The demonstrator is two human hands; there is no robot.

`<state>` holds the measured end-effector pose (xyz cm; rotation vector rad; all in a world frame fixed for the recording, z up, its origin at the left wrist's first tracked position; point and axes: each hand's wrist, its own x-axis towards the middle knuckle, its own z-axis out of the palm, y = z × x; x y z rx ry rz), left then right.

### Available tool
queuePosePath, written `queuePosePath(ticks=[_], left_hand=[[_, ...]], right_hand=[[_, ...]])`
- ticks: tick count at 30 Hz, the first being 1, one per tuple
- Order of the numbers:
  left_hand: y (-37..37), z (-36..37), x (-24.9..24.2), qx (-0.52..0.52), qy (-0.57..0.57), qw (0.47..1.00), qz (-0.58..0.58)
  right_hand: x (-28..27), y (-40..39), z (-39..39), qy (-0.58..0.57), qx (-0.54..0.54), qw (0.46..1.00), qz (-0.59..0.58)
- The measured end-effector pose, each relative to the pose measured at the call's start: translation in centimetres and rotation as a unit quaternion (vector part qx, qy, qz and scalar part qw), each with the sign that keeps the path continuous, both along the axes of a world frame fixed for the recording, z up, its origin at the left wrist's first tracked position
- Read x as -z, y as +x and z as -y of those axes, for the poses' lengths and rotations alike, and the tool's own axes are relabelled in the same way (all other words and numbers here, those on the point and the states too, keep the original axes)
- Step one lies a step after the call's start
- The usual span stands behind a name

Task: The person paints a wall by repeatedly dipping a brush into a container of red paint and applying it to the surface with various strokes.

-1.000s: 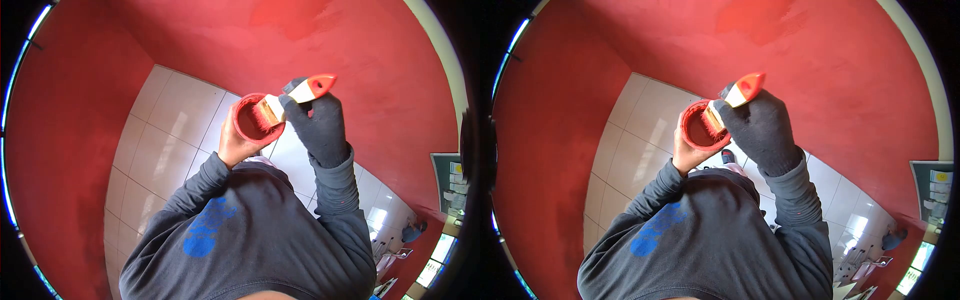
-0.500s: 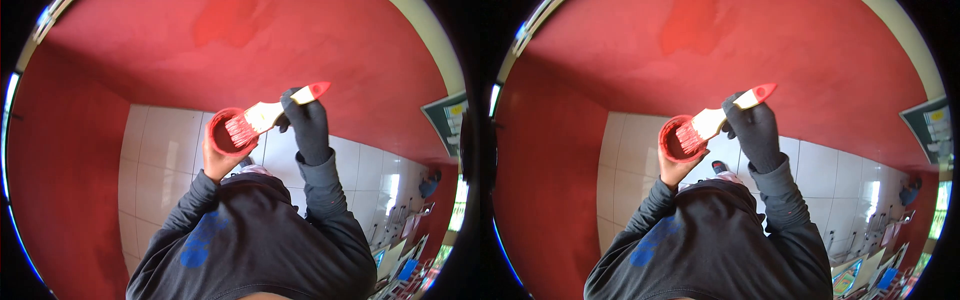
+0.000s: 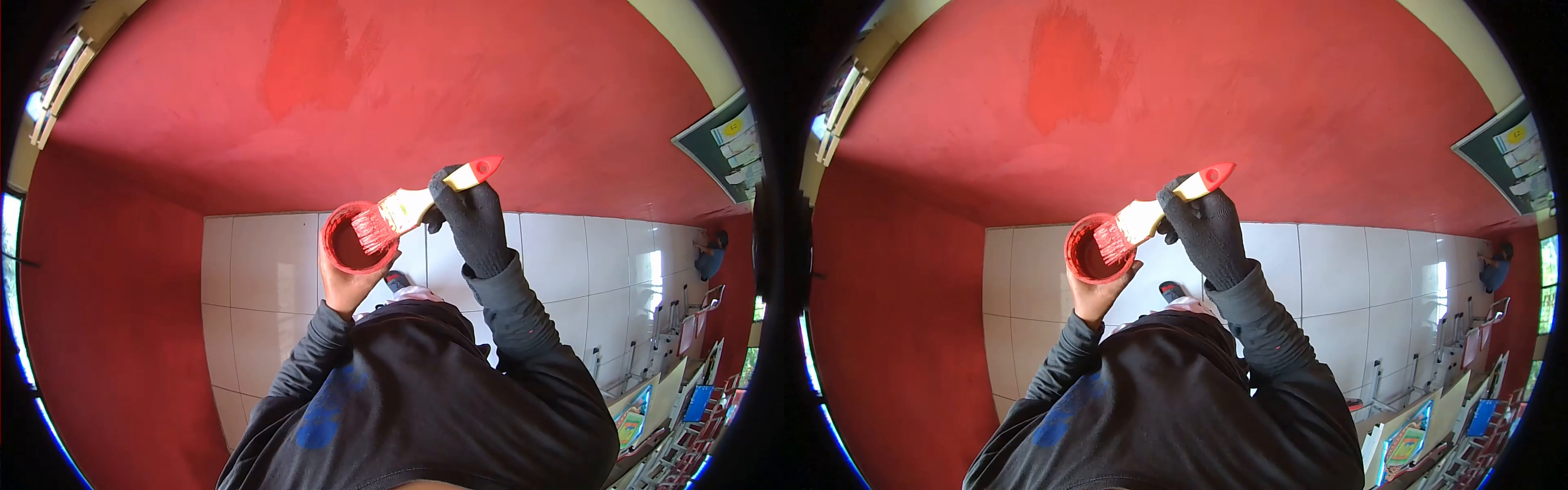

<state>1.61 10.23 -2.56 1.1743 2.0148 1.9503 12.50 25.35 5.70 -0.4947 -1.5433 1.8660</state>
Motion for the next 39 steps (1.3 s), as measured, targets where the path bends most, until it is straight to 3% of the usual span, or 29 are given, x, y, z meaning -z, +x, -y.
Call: queuePosePath(ticks=[17,25,27,32,35,39], left_hand=[[0.1,-5.0,-0.3,-0.032,0.007,0.999,0.017],[0.6,-6.5,0.3,-0.078,-0.025,0.997,-0.008],[1.0,-6.9,-0.2,-0.1,-0.044,0.994,-0.007],[1.0,-5.8,0.9,-0.108,-0.035,0.993,0.026],[1.5,-6.2,0.6,-0.117,-0.05,0.991,0.049],[1.9,-6.1,-0.2,-0.126,-0.054,0.99,0.039]], right_hand=[[0.0,0.3,-5.5,-0.002,0.018,1.0,-0.008],[2.2,0.2,-7.9,-0.096,0.005,0.995,-0.01],[4.1,0.4,-9.7,-0.157,0.052,0.982,-0.094],[8.1,-0.8,-13.5,-0.067,0.161,0.976,-0.128],[14.3,-2.3,-18.2,0.113,0.165,0.978,-0.062],[15.3,-4.7,-21.7,0.295,0.174,0.939,-0.016]])
